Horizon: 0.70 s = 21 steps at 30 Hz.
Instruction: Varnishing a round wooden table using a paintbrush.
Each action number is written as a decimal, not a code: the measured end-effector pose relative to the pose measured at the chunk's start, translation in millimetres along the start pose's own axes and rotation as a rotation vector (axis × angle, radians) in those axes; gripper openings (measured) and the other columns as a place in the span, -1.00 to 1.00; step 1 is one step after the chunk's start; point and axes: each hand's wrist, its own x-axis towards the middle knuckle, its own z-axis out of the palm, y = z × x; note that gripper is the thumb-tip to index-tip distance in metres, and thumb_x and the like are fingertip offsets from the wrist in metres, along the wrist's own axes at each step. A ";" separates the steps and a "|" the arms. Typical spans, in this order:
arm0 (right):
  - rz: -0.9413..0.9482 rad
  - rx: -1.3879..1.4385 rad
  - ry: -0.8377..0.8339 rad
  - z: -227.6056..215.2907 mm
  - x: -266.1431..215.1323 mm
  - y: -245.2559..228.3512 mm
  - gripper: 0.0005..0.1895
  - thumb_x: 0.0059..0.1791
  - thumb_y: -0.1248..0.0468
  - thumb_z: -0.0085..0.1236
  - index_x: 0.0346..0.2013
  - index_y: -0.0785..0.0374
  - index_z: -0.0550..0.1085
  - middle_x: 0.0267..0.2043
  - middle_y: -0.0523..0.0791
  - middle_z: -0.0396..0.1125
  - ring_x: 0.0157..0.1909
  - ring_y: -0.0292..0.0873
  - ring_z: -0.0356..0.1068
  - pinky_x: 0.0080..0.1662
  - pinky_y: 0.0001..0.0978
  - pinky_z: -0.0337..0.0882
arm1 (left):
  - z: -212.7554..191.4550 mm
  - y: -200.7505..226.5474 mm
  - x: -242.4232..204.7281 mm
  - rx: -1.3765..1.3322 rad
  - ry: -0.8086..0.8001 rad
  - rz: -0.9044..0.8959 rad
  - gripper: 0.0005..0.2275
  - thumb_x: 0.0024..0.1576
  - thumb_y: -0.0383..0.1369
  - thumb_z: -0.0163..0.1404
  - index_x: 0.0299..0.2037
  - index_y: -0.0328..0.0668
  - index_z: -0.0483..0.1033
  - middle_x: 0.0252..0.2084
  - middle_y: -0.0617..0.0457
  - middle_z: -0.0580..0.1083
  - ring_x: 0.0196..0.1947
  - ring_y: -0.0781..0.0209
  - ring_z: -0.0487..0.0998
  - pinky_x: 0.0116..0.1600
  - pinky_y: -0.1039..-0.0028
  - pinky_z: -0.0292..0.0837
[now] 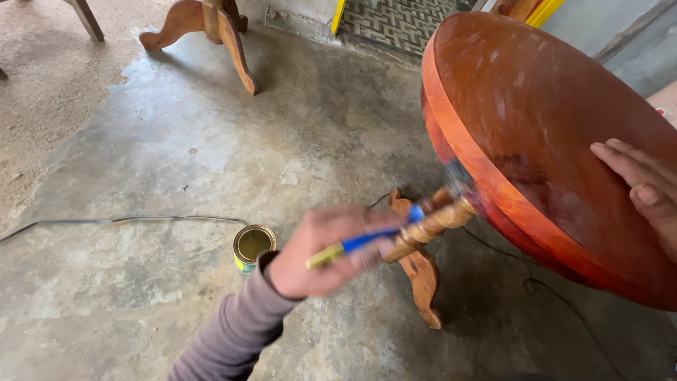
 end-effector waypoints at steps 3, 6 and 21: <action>0.016 0.104 0.026 -0.5 1.7 -8.8 -0.16 0.19 -0.26 -0.68 0.42 0.30 0.21 0.50 0.18 0.06 0.55 0.15 0.04 0.47 -0.02 0.00 | 3.4 18.1 -9.0 -0.134 -0.112 0.278 -0.78 0.40 -0.26 0.05 0.17 -0.12 0.56 0.08 -0.04 0.63 -0.24 0.28 0.70 -0.13 0.52 0.69; 0.039 0.082 -0.003 2.5 -1.0 -3.9 -0.15 0.18 -0.26 -0.68 0.43 0.32 0.20 0.48 0.19 0.06 0.53 0.14 0.03 0.44 0.00 0.01 | 3.9 22.8 -4.9 -0.191 -0.288 0.325 -0.78 0.43 -0.29 0.06 0.18 -0.20 0.55 -0.01 0.00 0.64 -0.15 0.13 0.68 0.00 0.37 0.65; 0.111 0.097 -0.011 6.2 -2.0 4.5 -0.15 0.15 -0.28 -0.63 0.45 0.26 0.19 0.53 0.15 0.01 0.50 0.13 0.07 0.39 0.01 0.09 | -13.0 -6.2 20.9 -0.121 0.336 -0.129 -0.68 0.31 -0.32 0.10 0.20 -0.30 0.53 -0.09 -0.04 0.66 -0.14 0.28 0.64 0.00 0.49 0.59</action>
